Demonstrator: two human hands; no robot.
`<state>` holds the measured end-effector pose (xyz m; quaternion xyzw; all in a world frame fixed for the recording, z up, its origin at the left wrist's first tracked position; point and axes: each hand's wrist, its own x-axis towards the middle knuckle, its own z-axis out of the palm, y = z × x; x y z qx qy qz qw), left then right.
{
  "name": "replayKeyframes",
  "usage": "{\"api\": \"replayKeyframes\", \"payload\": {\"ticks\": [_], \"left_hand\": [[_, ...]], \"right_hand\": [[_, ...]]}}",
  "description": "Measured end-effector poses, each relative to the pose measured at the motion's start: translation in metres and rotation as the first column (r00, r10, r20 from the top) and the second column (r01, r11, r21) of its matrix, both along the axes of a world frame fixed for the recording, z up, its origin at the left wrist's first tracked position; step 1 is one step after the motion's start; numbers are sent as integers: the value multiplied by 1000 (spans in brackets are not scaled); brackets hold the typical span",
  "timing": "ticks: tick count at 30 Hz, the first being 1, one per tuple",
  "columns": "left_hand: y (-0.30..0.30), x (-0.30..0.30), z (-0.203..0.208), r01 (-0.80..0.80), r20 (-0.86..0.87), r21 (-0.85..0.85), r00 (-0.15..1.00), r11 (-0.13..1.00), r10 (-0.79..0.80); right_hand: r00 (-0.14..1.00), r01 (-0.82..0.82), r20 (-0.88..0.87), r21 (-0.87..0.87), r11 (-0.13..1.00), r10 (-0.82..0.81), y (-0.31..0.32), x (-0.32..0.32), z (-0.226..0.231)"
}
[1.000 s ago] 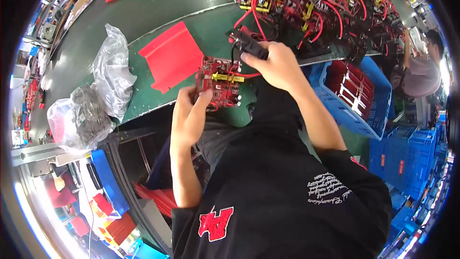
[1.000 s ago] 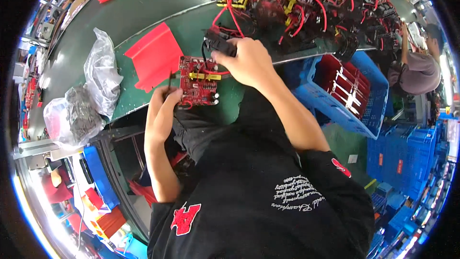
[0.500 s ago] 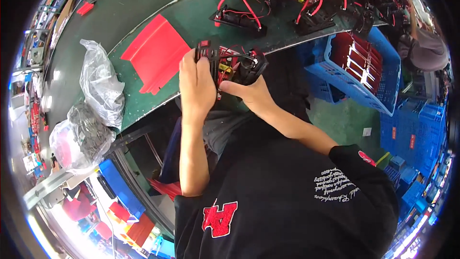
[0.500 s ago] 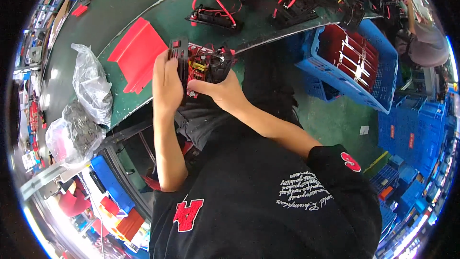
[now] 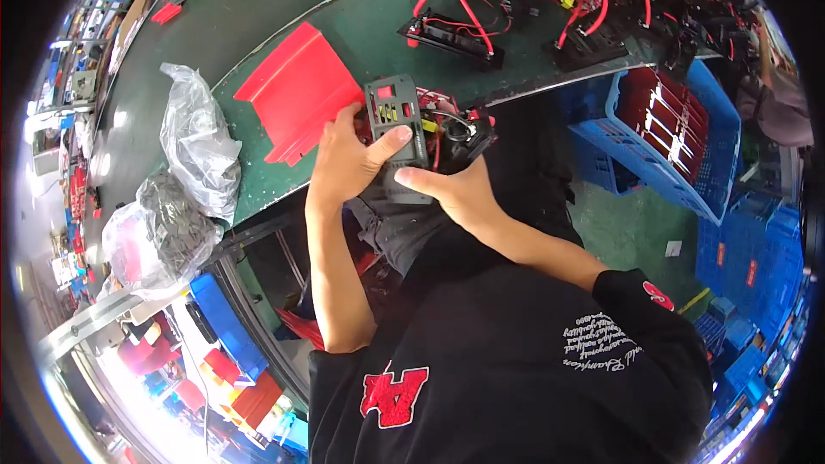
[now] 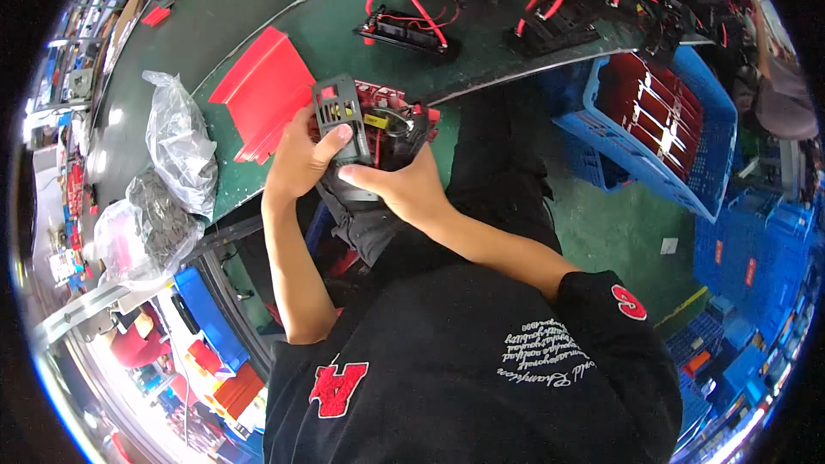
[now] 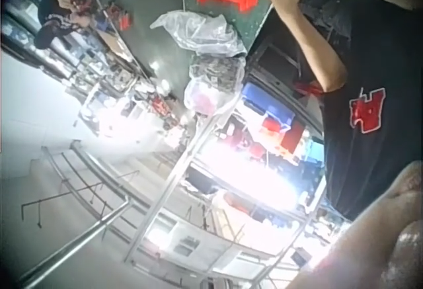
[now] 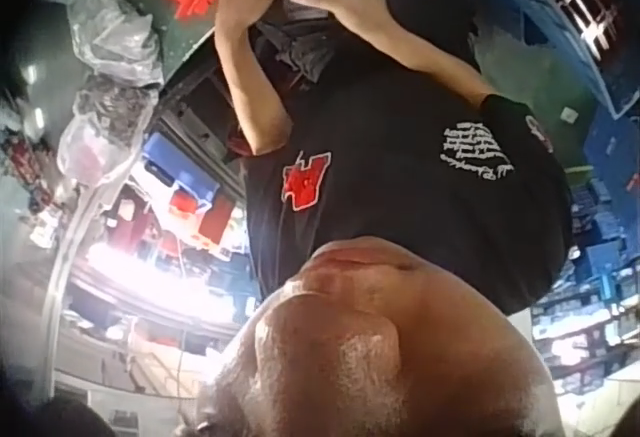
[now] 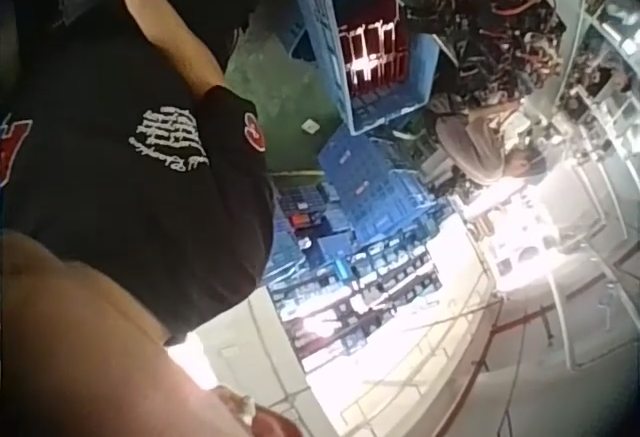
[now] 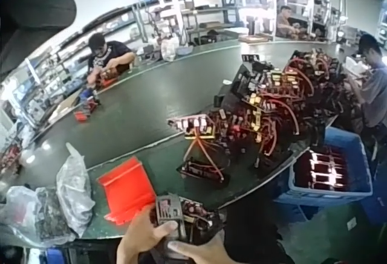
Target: Assembling electronic modules and circuit boards onto red plastic components at a factory assembly line.
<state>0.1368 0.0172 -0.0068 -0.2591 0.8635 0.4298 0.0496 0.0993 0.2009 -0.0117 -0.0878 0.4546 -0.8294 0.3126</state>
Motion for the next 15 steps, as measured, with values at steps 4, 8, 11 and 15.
{"api": "replayKeyframes", "payload": {"ticks": [4, 8, 11, 15], "left_hand": [[22, 1, 12, -139, -102, 319, 978, 938, 180], [87, 13, 39, -179, -220, -168, 965, 969, 140], [104, 12, 65, -19, -250, -184, 968, 983, -28], [85, 10, 63, 91, -397, 610, 895, 787, 205]], "right_hand": [[996, -91, -3, -18, 996, 91, 25, -20, -11], [985, -160, 46, -163, 974, 169, 58, -30, -19], [972, -227, -99, -156, 961, 213, 79, -48, -26], [966, -242, -31, -466, 851, 258, 92, -70, -54]]}}
